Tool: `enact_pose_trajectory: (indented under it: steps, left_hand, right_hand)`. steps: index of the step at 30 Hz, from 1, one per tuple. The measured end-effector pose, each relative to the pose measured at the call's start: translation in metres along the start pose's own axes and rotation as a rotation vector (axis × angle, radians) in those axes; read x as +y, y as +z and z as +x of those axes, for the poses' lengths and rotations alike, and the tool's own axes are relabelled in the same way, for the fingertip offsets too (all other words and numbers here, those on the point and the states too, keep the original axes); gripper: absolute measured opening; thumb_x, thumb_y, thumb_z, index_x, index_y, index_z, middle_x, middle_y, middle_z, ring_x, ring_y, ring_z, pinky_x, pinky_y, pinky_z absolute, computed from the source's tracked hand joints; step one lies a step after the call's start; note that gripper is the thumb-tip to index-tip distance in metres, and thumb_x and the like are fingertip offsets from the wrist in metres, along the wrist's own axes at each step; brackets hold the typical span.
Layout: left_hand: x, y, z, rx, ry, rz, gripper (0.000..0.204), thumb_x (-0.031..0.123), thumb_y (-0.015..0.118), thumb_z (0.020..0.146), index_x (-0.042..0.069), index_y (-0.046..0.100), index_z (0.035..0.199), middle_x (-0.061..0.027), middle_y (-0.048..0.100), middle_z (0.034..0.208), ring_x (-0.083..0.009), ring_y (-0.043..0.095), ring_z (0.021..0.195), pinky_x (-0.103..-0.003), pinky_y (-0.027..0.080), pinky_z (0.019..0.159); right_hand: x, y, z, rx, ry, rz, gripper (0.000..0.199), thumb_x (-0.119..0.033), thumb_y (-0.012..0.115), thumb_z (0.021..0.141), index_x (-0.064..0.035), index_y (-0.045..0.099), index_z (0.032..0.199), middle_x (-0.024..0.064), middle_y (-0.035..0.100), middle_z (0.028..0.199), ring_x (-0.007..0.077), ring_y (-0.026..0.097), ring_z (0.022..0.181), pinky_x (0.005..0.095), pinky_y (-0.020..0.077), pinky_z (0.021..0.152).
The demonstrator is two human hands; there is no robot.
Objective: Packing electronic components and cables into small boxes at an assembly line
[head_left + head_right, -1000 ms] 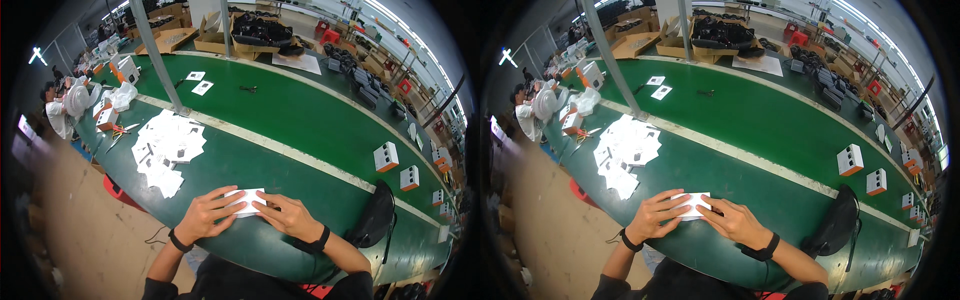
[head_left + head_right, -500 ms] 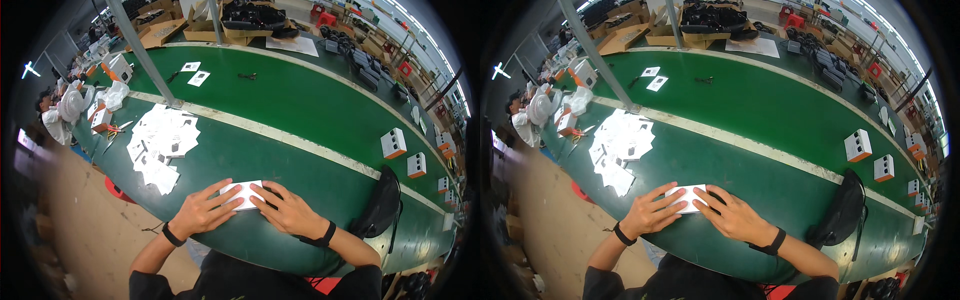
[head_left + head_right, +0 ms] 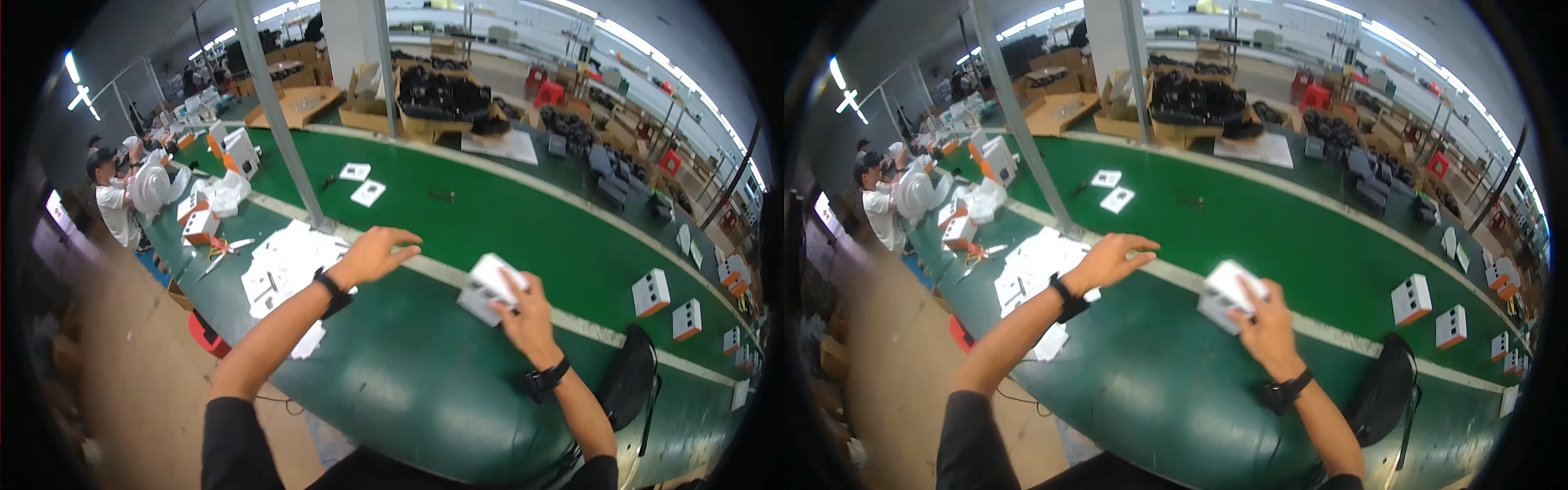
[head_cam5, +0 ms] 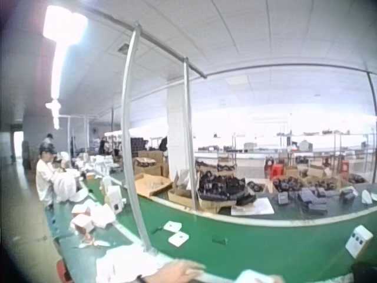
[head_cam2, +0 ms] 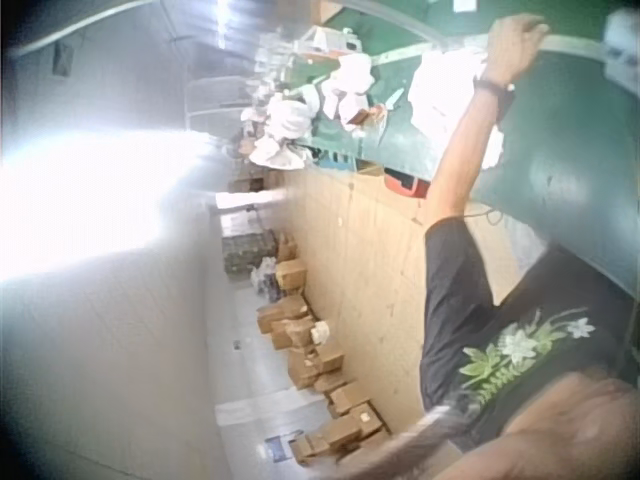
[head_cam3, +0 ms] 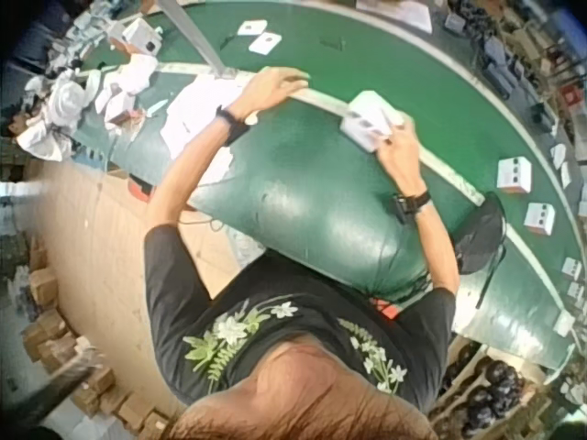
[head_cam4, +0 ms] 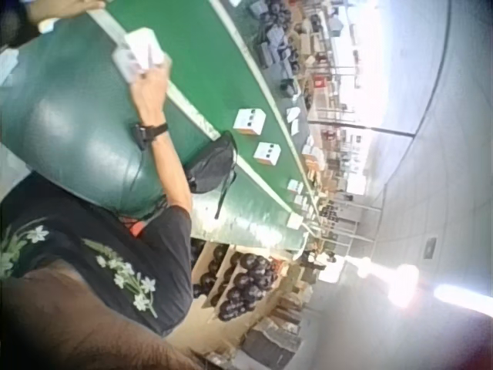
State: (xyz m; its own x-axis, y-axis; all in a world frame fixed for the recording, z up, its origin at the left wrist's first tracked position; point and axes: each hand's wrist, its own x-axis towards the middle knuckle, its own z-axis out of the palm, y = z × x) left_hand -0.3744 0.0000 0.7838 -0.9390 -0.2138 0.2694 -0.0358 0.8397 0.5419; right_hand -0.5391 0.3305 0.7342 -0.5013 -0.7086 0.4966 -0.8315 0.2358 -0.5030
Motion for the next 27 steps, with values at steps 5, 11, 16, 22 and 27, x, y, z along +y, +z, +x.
enact_pose_trajectory:
  steps: [5,11,16,22,27]
  left_hand:
    - [-0.177,0.033,0.109,0.336,-0.457,0.458,0.043,0.037,0.086,0.089,0.008,0.076,0.118,-0.019,0.073,0.125,-0.0408,0.065,0.126,-0.055,0.06,0.1]
    - [-0.282,0.031,0.138,0.278,-0.927,0.329,0.088,0.049,0.107,0.06,0.01,0.073,0.131,-0.0186,0.074,0.134,-0.0372,0.07,0.129,-0.052,0.06,0.102]
    - [-0.315,-0.007,0.184,0.009,-0.782,0.355,0.093,0.043,0.11,0.053,-0.001,0.075,0.126,-0.0224,0.075,0.135,-0.0358,0.072,0.127,-0.043,0.06,0.105]
    - [-0.341,-0.014,0.214,0.273,-0.788,0.542,0.079,0.046,0.107,0.057,0.012,0.081,0.123,-0.0164,0.065,0.146,-0.0425,0.058,0.136,-0.054,0.055,0.109]
    - [-0.395,-0.065,0.204,0.045,-0.97,0.203,0.095,0.046,0.109,0.056,0.01,0.074,0.136,-0.0187,0.066,0.151,-0.0361,0.063,0.14,-0.055,0.052,0.114]
  right_hand:
    - [0.143,-0.017,0.012,0.414,0.307,-0.508,0.071,-0.021,0.083,0.093,-0.0226,0.058,0.16,0.0209,0.056,0.147,0.0348,0.07,0.103,0.0447,0.0584,0.095]
    - [0.121,-0.016,0.061,0.364,0.498,-0.754,0.084,-0.019,0.087,0.087,-0.0124,0.051,0.162,0.03,0.046,0.157,0.0519,0.041,0.149,0.0584,0.0396,0.12]
    - [0.051,0.064,0.153,0.229,0.039,-0.376,0.07,-0.016,0.081,0.088,-0.0016,0.056,0.152,0.0299,0.052,0.154,0.0522,0.043,0.15,0.0618,0.035,0.124]
    - [0.091,0.217,0.207,0.063,-0.004,-0.241,0.067,-0.023,0.078,0.096,-0.0081,0.055,0.157,0.0236,0.048,0.164,0.0484,0.035,0.158,0.0616,0.0318,0.128]
    - [0.106,0.235,0.206,0.022,0.022,-0.117,0.041,-0.021,0.076,0.099,-0.0116,0.071,0.138,0.0116,0.06,0.152,0.0395,0.047,0.15,0.0614,0.0334,0.127]
